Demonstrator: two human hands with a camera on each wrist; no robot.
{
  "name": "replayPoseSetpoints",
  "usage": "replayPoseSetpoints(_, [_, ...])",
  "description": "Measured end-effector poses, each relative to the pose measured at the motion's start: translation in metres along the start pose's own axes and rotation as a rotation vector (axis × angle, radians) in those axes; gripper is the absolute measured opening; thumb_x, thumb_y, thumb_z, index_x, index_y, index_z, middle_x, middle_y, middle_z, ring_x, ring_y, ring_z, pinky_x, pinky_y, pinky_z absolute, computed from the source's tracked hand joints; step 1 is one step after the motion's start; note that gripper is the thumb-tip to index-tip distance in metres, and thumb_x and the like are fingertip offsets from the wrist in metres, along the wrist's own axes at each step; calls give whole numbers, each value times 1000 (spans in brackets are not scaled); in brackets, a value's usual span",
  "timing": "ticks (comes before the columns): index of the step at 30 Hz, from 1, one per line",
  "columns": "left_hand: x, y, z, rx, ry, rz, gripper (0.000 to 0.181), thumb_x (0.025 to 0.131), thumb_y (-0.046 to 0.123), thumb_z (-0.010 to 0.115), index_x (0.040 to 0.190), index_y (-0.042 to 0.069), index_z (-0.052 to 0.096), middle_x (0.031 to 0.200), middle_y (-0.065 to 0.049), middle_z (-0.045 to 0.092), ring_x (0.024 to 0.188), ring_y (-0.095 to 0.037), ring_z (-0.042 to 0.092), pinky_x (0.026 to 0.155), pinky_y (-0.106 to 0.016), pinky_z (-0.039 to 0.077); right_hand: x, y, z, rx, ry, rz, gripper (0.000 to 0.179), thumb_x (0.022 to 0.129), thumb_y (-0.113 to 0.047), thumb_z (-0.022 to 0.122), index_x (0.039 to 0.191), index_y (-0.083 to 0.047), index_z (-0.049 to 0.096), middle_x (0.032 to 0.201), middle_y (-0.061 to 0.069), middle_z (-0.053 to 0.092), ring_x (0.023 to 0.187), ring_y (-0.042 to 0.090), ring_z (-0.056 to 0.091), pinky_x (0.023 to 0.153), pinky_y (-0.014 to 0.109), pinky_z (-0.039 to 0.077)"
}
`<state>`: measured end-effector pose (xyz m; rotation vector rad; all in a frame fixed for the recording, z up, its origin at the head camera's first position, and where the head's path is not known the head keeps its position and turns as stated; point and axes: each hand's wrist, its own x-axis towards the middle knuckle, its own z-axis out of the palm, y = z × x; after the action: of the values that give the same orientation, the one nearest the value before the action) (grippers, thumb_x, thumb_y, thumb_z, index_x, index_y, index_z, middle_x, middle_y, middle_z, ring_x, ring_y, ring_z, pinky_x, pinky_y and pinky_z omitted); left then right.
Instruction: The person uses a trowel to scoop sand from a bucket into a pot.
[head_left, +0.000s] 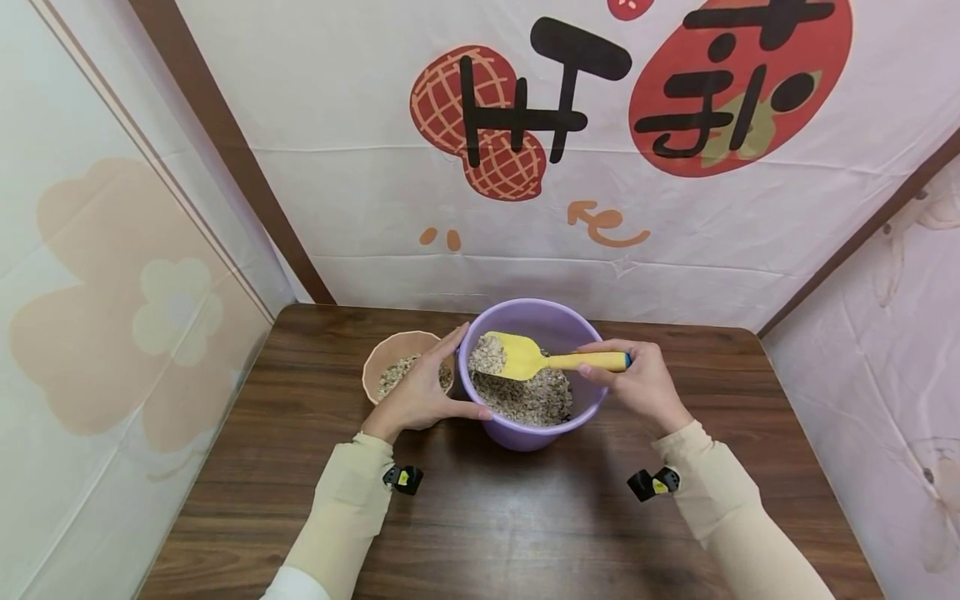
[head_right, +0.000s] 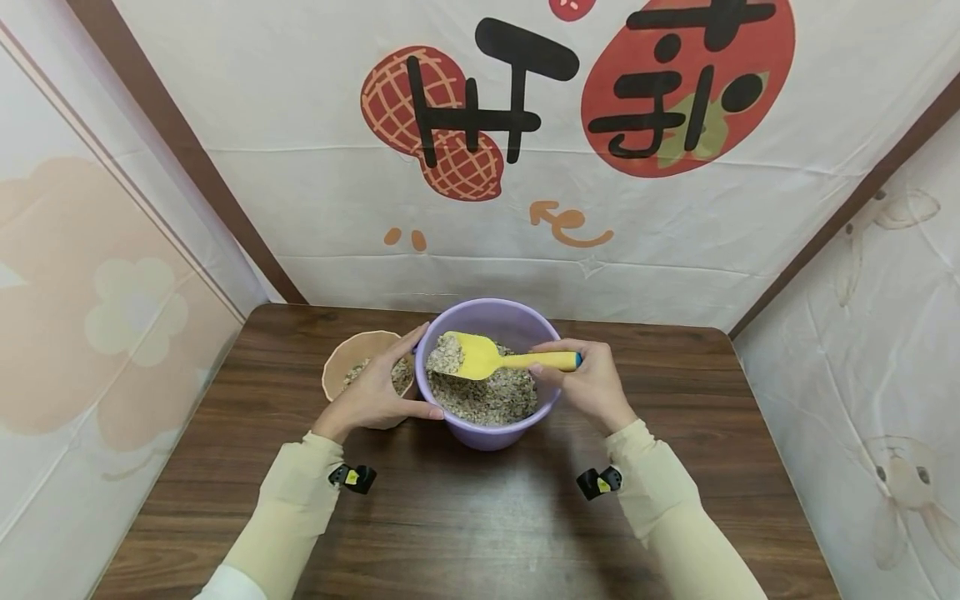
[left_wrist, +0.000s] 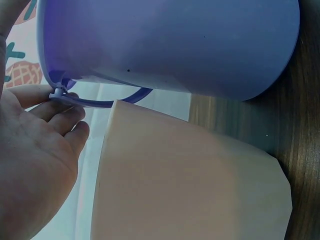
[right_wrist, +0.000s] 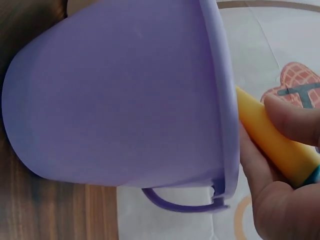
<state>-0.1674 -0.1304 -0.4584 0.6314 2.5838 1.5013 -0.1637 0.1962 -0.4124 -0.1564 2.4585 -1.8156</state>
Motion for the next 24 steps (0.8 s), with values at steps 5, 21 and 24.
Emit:
replayPoseSetpoints(5, [-1, 1, 0, 1, -1, -17, 131, 60, 55, 96, 163, 25, 21, 166, 6, 22, 151, -14, 20, 121, -47, 24, -5, 4, -6, 117, 48, -30, 36, 86, -9, 83, 117, 6, 72, 101, 10, 73, 83, 11, 64, 69, 24, 57])
replayPoseSetpoints(21, [0, 2, 2, 5, -3, -21, 131, 59, 56, 96, 163, 26, 21, 166, 6, 22, 151, -14, 20, 121, -47, 25, -28, 20, -26, 224, 156, -43, 43, 87, -5, 80, 121, 16, 65, 106, 5, 75, 92, 11, 68, 77, 24, 59])
replayPoseSetpoints(24, [-1, 3, 1, 7, -5, -28, 131, 60, 57, 95, 163, 26, 20, 166, 6, 20, 151, -14, 19, 121, -48, 25, -31, 23, -28, 255, 158, -52, 41, 87, -2, 79, 120, 17, 65, 104, 5, 76, 91, 11, 68, 77, 24, 59])
